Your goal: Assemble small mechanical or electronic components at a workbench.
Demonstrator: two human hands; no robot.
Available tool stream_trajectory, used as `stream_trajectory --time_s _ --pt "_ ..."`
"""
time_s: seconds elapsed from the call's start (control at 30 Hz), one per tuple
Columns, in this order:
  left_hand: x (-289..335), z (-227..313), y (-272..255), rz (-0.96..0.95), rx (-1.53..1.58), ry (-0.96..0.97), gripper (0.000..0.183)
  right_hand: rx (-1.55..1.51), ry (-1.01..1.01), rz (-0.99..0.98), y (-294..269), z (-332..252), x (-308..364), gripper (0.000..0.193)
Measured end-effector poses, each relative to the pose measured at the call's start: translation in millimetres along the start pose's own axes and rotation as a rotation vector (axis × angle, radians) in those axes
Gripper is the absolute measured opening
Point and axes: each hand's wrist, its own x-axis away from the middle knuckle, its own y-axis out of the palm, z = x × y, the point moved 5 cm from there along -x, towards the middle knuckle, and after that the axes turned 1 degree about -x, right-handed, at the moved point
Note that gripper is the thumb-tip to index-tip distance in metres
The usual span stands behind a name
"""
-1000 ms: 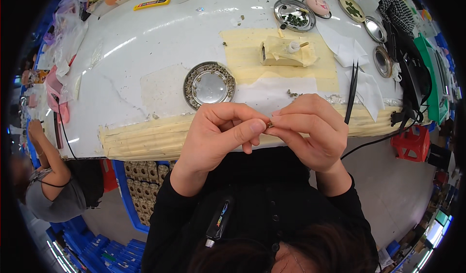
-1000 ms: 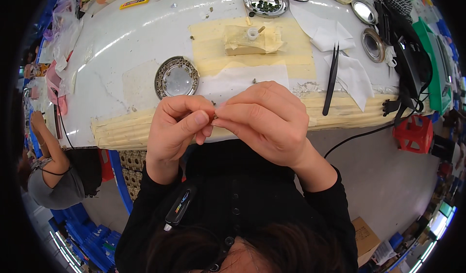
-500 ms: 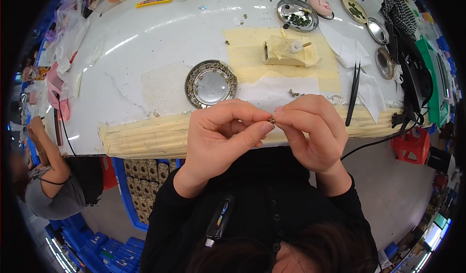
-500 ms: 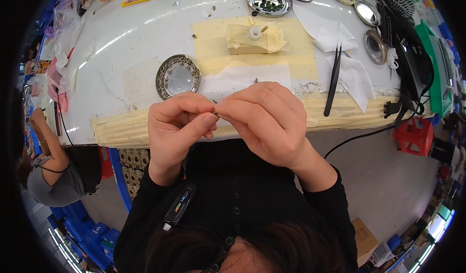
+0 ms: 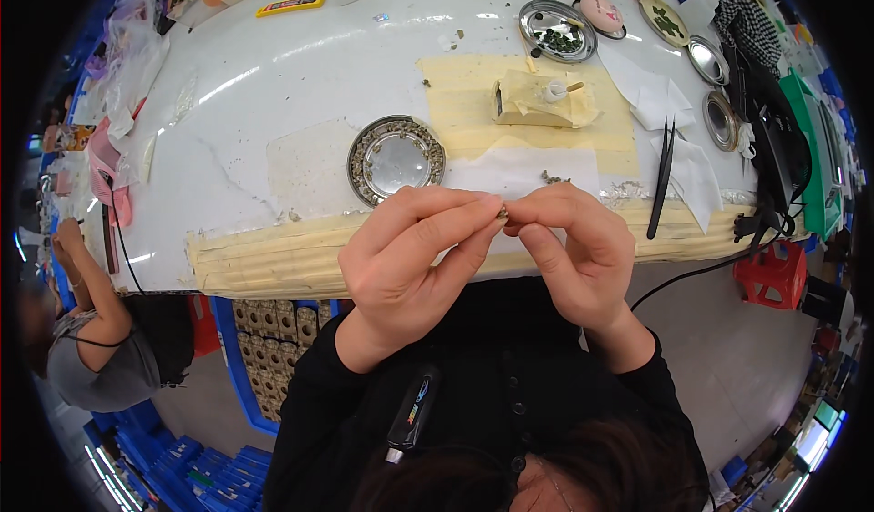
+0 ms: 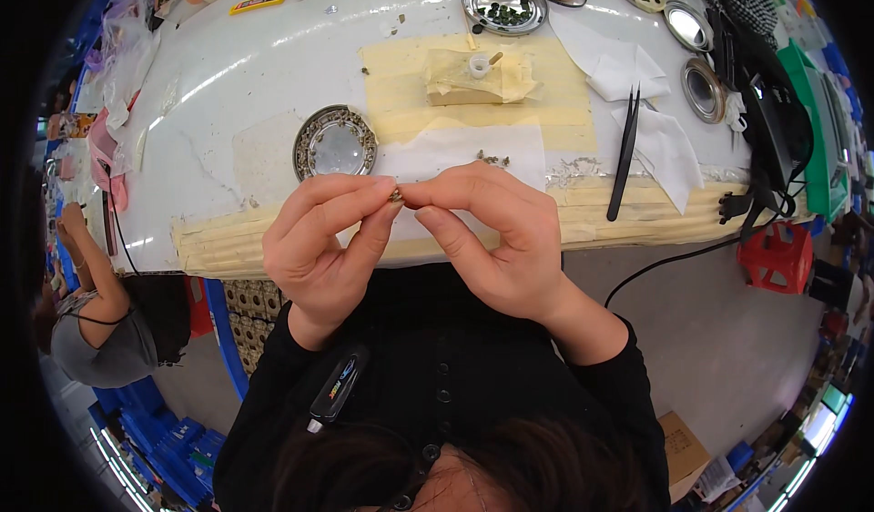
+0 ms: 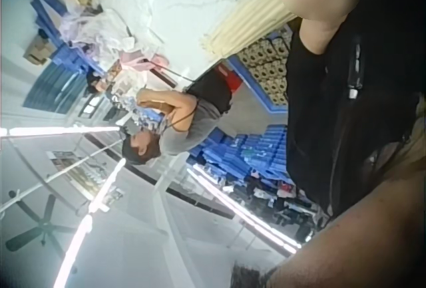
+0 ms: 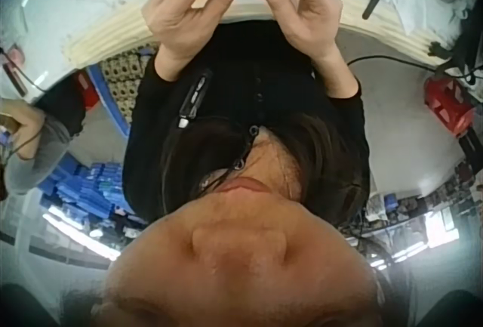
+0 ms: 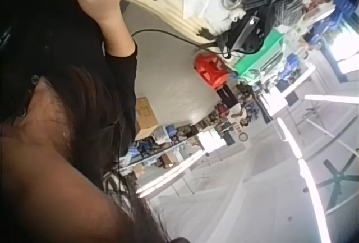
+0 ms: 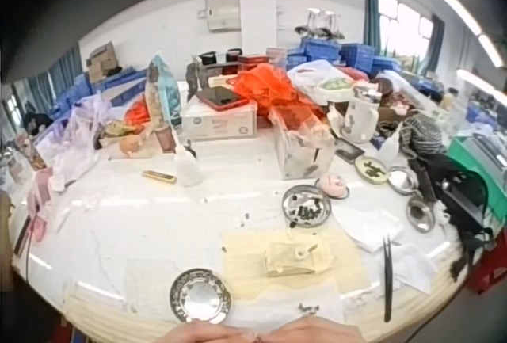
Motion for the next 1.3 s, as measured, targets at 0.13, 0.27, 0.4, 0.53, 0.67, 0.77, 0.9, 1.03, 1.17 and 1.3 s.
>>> stream_trajectory --time_s 0.13,0.27,0.4,0.53,0.67,0.77,0.9,1.03,1.17,1.3 --pt "0.9 0.8 1.7 0.009 0.000 0.026 0.024 -0.204 0.157 0.004 1.4 6.8 2.0 0.016" --pt "0.9 2.8 1.2 0.041 -0.067 0.020 0.024 -0.035 0.044 0.057 -4.6 2.7 2.0 0.015" --pt "3.3 -0.6 3.0 0.045 -0.022 -0.063 0.022 0.124 -0.093 0.060 -3.1 -6.4 -1.9 0.016" --pt "3.3 -5.6 3.3 -0.011 0.113 -0.209 0.018 0.110 -0.101 0.054 -3.0 -4.5 -1.7 0.017" --pt "8.2 -16.3 6.3 -0.044 0.300 -0.336 0.015 0.108 -0.106 0.041 -2.0 -5.0 -2.1 0.018" --pt "10.3 -20.6 9.1 -0.048 0.462 -0.460 0.014 0.116 -0.118 0.040 -1.0 -4.0 -1.4 0.020" --pt "12.7 -20.5 10.7 -0.057 0.567 -0.603 0.013 0.186 -0.133 0.054 -1.0 -6.7 -1.7 0.024" --pt "13.7 -20.2 14.3 -0.039 0.666 -0.702 0.012 0.258 -0.190 0.079 -0.9 -7.6 -2.7 0.026" --pt "18.4 -27.4 16.6 -0.082 0.771 -0.752 0.012 0.265 -0.210 0.086 0.5 -9.8 -3.0 0.029" --pt "18.8 -28.6 18.8 -0.094 0.844 -0.799 0.013 0.257 -0.233 0.081 -0.2 -9.9 -3.6 0.032"
